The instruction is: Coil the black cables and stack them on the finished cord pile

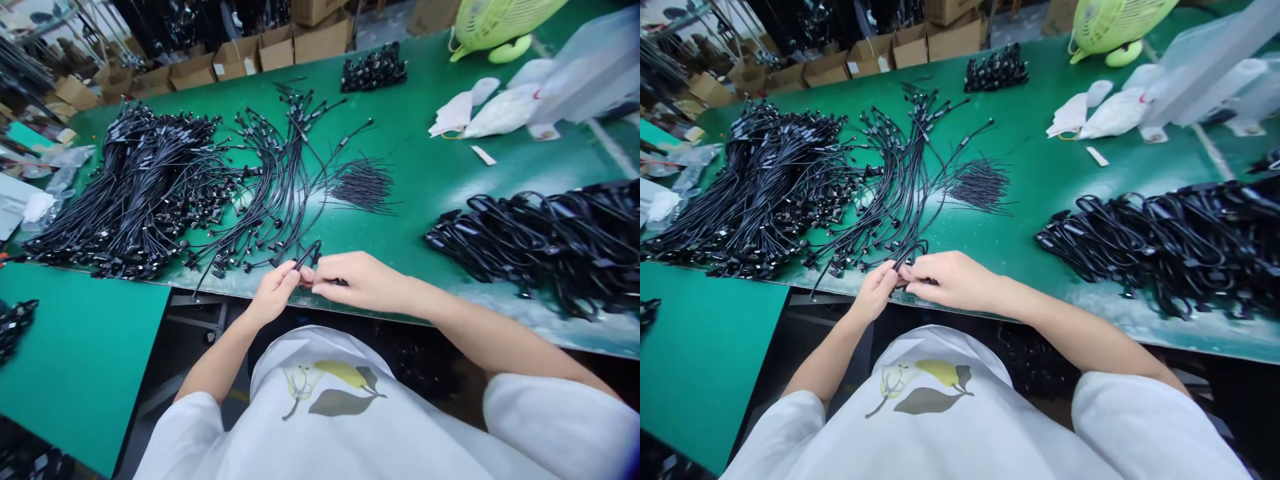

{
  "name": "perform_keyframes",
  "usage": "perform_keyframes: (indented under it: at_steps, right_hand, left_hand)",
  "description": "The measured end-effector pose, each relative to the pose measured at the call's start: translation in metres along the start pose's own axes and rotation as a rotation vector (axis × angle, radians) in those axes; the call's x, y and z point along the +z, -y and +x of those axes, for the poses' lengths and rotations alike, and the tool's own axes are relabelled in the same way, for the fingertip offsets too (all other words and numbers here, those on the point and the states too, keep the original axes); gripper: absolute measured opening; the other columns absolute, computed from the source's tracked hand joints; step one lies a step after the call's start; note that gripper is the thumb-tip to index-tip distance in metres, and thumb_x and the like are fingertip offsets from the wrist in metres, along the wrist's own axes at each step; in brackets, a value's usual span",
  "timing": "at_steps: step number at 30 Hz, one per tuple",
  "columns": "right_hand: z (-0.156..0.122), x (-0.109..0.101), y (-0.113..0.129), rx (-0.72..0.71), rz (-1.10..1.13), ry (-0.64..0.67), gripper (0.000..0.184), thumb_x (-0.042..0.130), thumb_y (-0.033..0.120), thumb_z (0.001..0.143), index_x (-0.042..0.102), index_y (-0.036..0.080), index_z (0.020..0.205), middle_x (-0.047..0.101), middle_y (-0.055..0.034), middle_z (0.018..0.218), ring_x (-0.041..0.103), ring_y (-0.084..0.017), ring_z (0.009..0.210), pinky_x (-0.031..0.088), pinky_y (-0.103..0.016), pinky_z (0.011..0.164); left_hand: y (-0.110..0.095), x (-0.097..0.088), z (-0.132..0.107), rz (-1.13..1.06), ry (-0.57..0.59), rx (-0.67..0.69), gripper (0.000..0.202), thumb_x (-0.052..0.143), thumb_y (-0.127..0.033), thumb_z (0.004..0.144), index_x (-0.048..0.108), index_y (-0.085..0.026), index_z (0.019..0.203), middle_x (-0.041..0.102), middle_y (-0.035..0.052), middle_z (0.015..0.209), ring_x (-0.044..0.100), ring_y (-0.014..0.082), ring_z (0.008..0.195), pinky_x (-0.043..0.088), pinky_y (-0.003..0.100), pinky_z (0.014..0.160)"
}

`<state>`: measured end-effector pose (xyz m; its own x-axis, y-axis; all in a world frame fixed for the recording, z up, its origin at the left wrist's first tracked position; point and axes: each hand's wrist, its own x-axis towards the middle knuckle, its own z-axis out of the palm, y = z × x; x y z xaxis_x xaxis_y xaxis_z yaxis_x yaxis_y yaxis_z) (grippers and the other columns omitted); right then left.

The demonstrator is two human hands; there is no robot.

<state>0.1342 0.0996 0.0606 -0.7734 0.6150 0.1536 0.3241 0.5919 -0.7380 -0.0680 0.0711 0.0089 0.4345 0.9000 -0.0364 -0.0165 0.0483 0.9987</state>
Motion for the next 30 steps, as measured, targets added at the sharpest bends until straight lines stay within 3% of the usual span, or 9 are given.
perform_keyframes:
  at_steps: [5,8,10,14,16,20,25,27,30]
  right_hand:
    - [0.0,0.005,-0.019,0.077,0.125,-0.179,0.025,0.058,0.03,0.092,0.059,0.013,0.073,0.057,-0.0014,0.072,0.049,-0.008,0.063,0.036,-0.021,0.06]
    - [0.0,0.016,-0.033,0.08,0.008,-0.504,0.035,0.073,0.041,0.079,0.06,0.013,0.093,0.057,-0.0067,0.092,0.052,-0.013,0.078,0.042,-0.024,0.071]
    - [0.002,0.026,-0.041,0.163,0.021,-0.599,0.046,0.073,0.045,0.077,0.058,0.012,0.105,0.057,-0.0099,0.101,0.054,-0.017,0.087,0.044,-0.029,0.078]
    - [0.01,0.048,-0.045,0.439,0.396,-0.621,0.03,0.044,0.039,0.096,0.056,0.014,0.085,0.05,-0.0014,0.069,0.044,-0.01,0.059,0.036,-0.024,0.057]
    - [0.016,0.058,-0.042,0.47,0.678,-0.738,0.033,0.051,0.044,0.092,0.053,0.014,0.081,0.042,0.0013,0.065,0.032,-0.007,0.052,0.027,-0.021,0.049]
    - [0.021,0.068,-0.034,0.462,1.314,-0.687,0.044,0.067,0.052,0.08,0.044,0.015,0.078,0.034,0.003,0.069,0.032,-0.005,0.054,0.032,-0.019,0.048]
    - [0.014,0.074,-0.025,0.531,1.3,-0.49,0.05,0.067,0.06,0.078,0.052,0.017,0.099,0.056,-0.0071,0.097,0.053,-0.013,0.071,0.045,-0.021,0.049]
    - [0.012,0.078,-0.022,0.564,1.201,-0.5,0.053,0.066,0.061,0.079,0.056,0.017,0.108,0.058,-0.0091,0.104,0.055,-0.013,0.073,0.047,-0.021,0.05]
    - [0.011,0.086,-0.018,0.57,1.179,-0.579,0.055,0.062,0.066,0.08,0.056,0.014,0.096,0.06,-0.0087,0.093,0.056,-0.013,0.068,0.048,-0.022,0.05]
  left_hand:
    - [-0.003,0.0,-0.004,0.174,0.094,-0.017,0.032,0.048,-0.041,0.097,0.061,-0.013,0.092,0.064,0.006,0.084,0.06,0.0155,0.081,0.044,0.027,0.081]
    - [0.0,0.004,-0.002,-0.177,0.021,-0.013,0.029,0.047,-0.041,0.098,0.054,-0.014,0.089,0.052,-0.0013,0.061,0.055,0.0116,0.062,0.047,0.029,0.077]
    - [0.002,0.009,0.001,-0.397,-0.081,0.01,0.03,0.052,-0.043,0.095,0.053,-0.015,0.087,0.045,-0.0044,0.056,0.05,0.0095,0.054,0.048,0.03,0.075]
    - [0.007,0.024,0.008,-0.575,-0.163,-0.131,0.043,0.057,-0.055,0.089,0.057,-0.012,0.08,0.058,0.0047,0.079,0.061,0.0147,0.082,0.048,0.033,0.088]
    - [0.012,0.032,0.011,-0.65,-0.215,-0.189,0.051,0.054,-0.061,0.088,0.052,-0.012,0.071,0.056,0.0052,0.079,0.06,0.0161,0.09,0.046,0.033,0.093]
    - [0.02,0.039,0.012,-0.777,-0.414,-0.106,0.051,0.056,-0.058,0.088,0.037,-0.015,0.068,0.033,-0.0035,0.06,0.043,0.0081,0.058,0.047,0.027,0.075]
    - [0.028,0.031,0.005,-0.592,-0.11,-0.307,0.054,0.057,-0.065,0.084,0.038,-0.016,0.071,0.031,-0.0057,0.057,0.033,0.0063,0.048,0.042,0.026,0.058]
    - [0.03,0.03,0.0,-0.472,-0.014,-0.311,0.057,0.057,-0.069,0.081,0.038,-0.016,0.071,0.033,-0.0053,0.056,0.035,0.0071,0.049,0.043,0.028,0.059]
    - [0.031,0.028,-0.006,-0.272,0.075,-0.277,0.053,0.062,-0.064,0.08,0.043,-0.015,0.075,0.042,-0.002,0.061,0.044,0.0097,0.057,0.045,0.029,0.064]
